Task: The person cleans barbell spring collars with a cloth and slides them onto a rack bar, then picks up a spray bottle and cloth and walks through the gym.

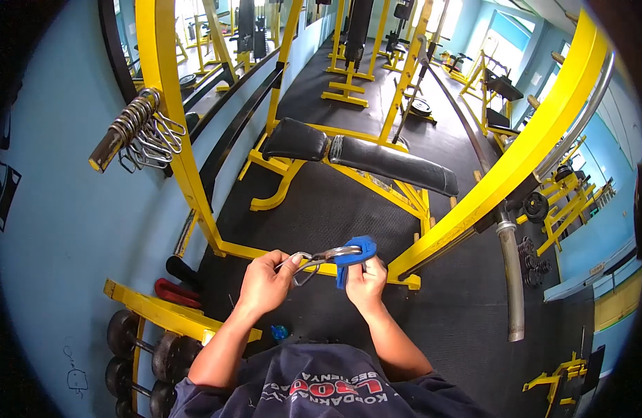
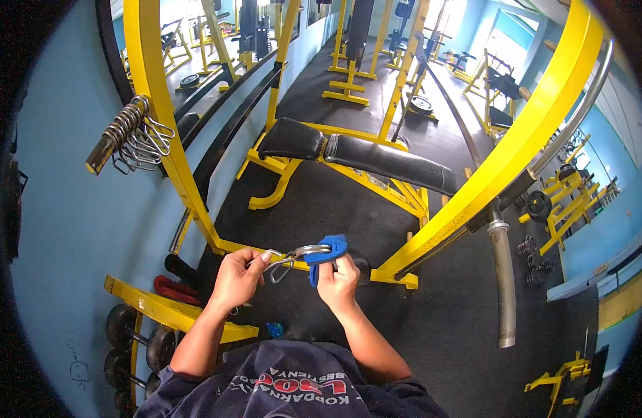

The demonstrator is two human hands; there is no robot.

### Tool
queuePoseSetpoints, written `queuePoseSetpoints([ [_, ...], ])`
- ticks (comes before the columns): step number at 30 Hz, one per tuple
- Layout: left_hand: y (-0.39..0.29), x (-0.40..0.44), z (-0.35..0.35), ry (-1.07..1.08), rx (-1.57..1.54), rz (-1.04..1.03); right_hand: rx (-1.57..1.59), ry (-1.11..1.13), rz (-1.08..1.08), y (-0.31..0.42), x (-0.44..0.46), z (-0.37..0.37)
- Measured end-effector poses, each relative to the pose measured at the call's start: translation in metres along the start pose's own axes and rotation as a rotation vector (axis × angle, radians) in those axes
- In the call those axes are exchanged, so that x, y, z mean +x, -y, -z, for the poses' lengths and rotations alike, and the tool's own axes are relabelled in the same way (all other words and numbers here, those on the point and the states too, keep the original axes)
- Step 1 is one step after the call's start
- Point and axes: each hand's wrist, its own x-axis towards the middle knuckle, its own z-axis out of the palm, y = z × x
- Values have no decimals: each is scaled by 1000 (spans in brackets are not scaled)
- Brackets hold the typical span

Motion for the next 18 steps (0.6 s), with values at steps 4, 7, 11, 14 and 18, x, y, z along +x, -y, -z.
queuePoseSetpoints([
  [4,-12,1,5,102,152,96,-69,59,-24,-3,2,7],
  [7,-25,6,6,1,466,-82,-530,291,268,0,11,12],
  [11,-21,20,18,57,492,-77,-382,544,305,-9,12,11],
  [14,-9,23,22,151,471,12,-255,551,266,-6,8,13],
  [18,-2,27,5,223,641,-26,-396,795,431,9,6,-3],
])
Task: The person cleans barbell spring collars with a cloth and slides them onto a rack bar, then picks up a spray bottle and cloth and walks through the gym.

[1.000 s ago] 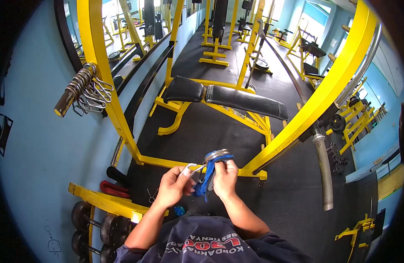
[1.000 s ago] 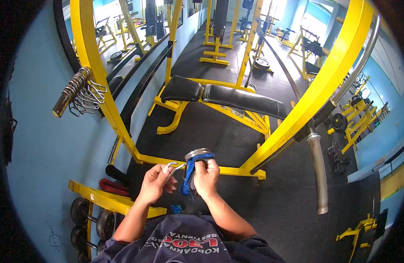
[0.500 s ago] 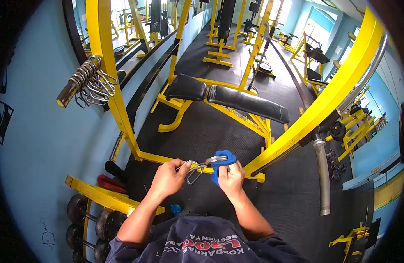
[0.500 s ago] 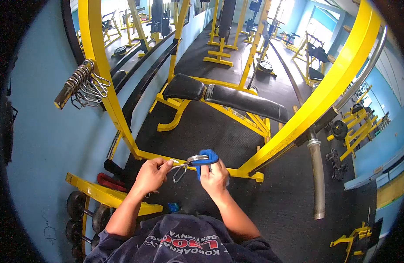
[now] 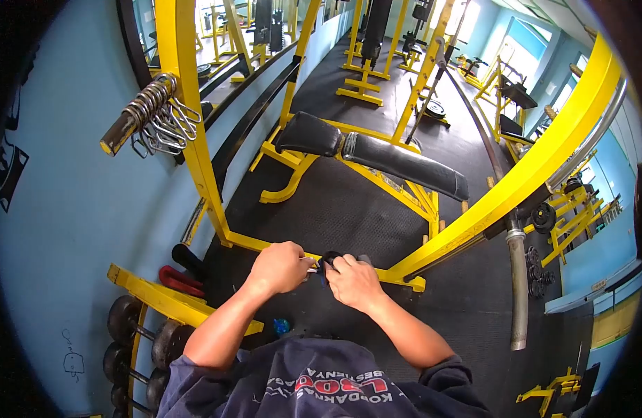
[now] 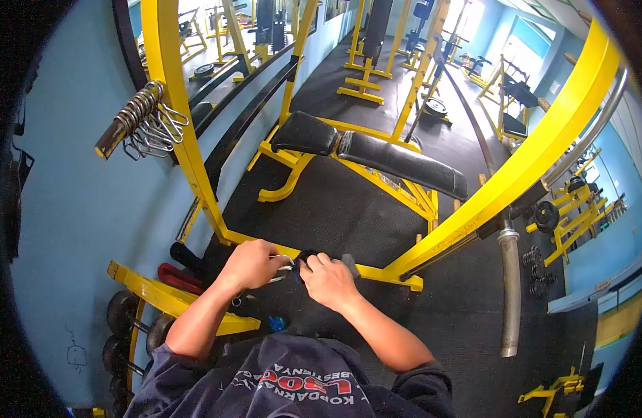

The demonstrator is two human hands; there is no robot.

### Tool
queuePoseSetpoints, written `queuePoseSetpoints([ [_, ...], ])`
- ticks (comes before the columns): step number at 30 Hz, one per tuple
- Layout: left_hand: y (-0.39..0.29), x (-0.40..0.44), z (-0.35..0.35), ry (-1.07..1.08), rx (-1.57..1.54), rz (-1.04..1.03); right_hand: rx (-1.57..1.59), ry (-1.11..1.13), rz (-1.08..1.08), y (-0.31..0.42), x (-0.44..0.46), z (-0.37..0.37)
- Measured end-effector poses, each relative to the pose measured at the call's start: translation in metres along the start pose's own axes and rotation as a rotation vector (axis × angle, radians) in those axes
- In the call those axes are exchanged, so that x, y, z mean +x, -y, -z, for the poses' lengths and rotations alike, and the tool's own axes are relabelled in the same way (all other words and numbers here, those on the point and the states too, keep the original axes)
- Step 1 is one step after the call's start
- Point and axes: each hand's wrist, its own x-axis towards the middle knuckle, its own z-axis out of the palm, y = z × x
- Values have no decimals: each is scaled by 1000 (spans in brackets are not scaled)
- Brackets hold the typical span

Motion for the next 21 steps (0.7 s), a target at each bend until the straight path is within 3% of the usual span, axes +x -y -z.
queuePoseSetpoints([
  [2,4,5,0,12,16,-6,100,32,-19,-9,-1,-12],
  [4,15,7,1,33,-91,-107,484,53,-27,-23,-1,-10],
  [6,18,5,4,101,-244,-54,1059,16,-158,-33,-3,3],
  [8,27,3,2,172,-397,4,1371,-126,-264,-56,-23,-13],
  [10,46,6,-13,190,-657,-32,2108,-537,-713,-69,-46,-37],
  [11,55,6,-23,152,-772,-32,2359,-610,-688,-72,-49,-28],
  [12,62,3,-29,143,-773,-27,2250,-663,-795,-73,-54,-22],
  [14,68,-4,-33,130,-1027,162,2062,-504,-854,-90,-72,-43],
  [16,75,-10,-42,127,-1125,174,1434,-301,-860,-91,-79,-53],
  [18,84,-12,-59,148,-1529,49,996,-275,-671,-73,-61,-51],
  [21,80,-22,-68,199,-1789,-102,1082,4,-532,-59,-38,-49],
])
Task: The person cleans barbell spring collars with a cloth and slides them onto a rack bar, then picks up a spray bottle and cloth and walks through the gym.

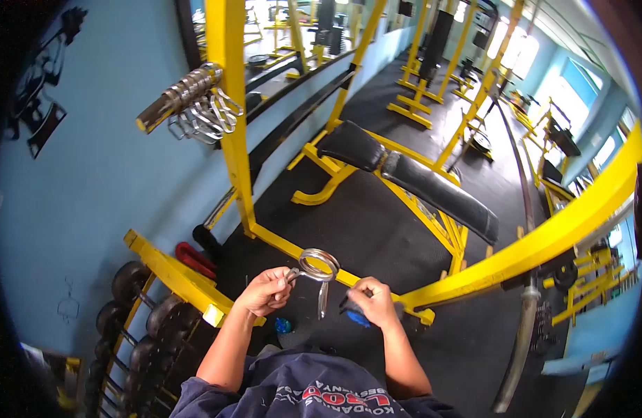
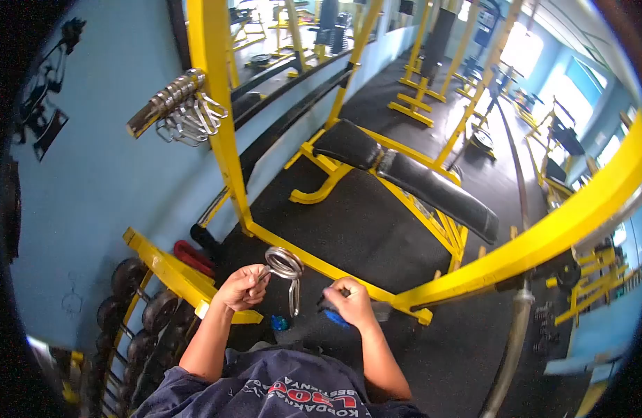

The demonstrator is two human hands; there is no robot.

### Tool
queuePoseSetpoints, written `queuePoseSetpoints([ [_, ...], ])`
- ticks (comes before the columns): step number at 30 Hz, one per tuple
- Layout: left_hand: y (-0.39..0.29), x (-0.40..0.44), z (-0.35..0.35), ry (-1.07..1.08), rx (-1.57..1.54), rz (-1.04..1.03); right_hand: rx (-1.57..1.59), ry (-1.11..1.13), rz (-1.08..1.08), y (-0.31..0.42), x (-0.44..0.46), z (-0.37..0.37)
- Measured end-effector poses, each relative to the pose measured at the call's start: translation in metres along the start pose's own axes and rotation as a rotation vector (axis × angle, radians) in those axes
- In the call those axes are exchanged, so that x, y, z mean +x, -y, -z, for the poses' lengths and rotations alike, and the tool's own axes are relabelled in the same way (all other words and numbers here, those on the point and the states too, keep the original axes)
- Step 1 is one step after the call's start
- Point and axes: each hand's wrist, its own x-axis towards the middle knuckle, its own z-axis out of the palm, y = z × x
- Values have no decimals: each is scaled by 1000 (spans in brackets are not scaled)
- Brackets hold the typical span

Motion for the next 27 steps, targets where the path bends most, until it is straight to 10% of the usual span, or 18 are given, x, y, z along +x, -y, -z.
queuePoseSetpoints([
  [6,22,-24,20,308,-547,-26,691,532,-36,60,50,-37],
  [14,-20,-60,74,376,-387,-129,194,890,371,151,107,-145],
  [19,-85,-90,97,239,-150,-140,515,1109,-125,200,133,-207],
  [21,-121,-97,92,362,18,-250,168,992,435,201,146,-238],
  [23,-154,-91,109,366,67,-64,299,939,31,225,151,-248],
  [27,-237,-94,137,55,721,-65,11,582,814,251,189,-262],
])
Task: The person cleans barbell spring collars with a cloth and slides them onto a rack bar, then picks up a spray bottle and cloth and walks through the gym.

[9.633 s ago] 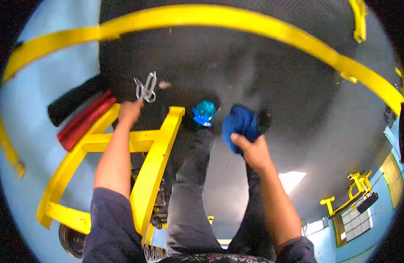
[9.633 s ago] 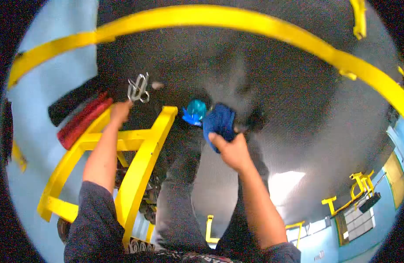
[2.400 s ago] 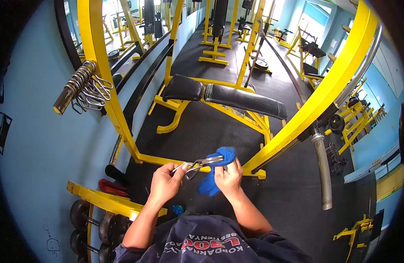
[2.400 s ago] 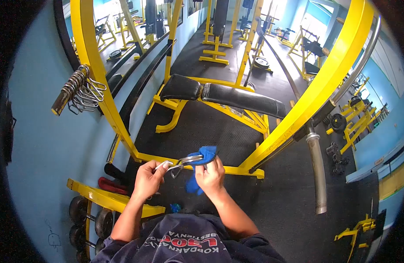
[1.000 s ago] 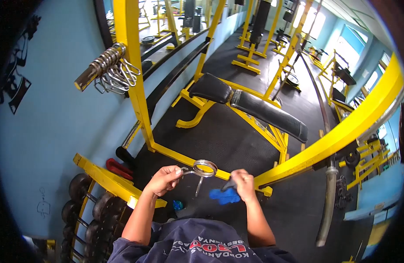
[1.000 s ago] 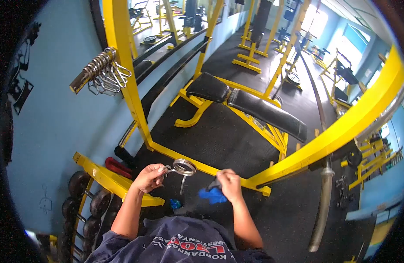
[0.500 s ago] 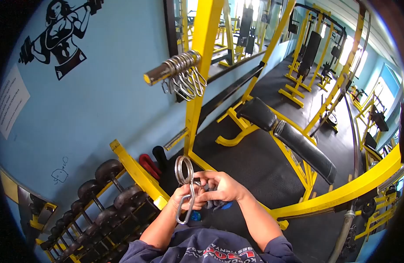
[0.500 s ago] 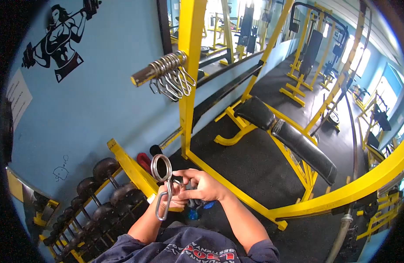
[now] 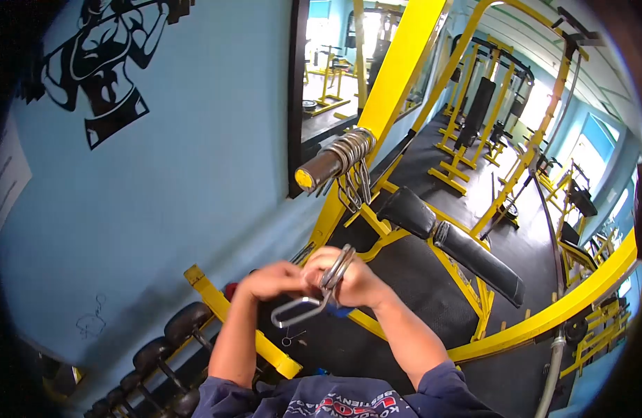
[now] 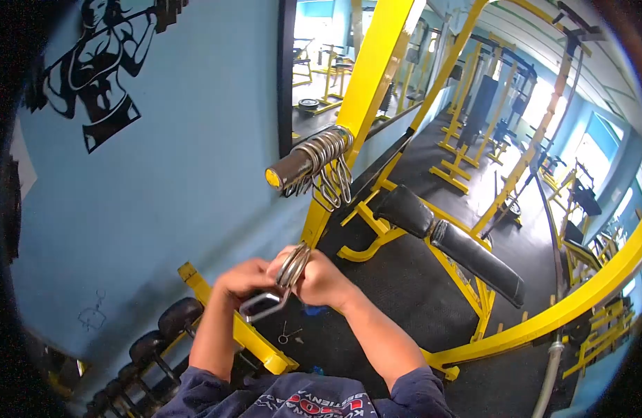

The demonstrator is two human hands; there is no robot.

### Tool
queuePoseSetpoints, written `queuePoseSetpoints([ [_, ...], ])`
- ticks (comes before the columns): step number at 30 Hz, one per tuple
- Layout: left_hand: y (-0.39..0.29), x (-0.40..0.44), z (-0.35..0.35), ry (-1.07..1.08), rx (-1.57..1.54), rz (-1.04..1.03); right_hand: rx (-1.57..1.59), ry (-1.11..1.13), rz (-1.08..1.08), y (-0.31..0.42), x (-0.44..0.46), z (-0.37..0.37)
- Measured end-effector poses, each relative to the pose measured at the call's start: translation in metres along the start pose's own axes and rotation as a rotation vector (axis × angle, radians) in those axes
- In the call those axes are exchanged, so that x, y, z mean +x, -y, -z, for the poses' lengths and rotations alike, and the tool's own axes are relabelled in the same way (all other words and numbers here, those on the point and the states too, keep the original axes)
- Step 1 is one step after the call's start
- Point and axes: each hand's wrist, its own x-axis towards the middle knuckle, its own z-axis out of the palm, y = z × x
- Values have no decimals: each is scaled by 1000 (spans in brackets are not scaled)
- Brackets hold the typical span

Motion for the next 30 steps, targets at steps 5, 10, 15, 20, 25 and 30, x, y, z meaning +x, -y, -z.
queuePoseSetpoints([
  [5,-53,-29,18,-559,269,-372,-376,-250,-249,0,35,11],
  [10,-70,-11,-1,-744,803,-660,-559,-303,-434,-18,63,10],
  [15,-43,28,27,-783,727,-701,-712,-281,-498,-35,70,12],
  [20,-29,45,41,-804,633,-794,-791,-217,-490,-27,77,13],
  [25,-21,66,58,-832,700,-865,-698,-305,-664,-43,82,12],
  [30,-25,88,67,-820,644,-916,-800,-530,-636,-31,71,1],
])
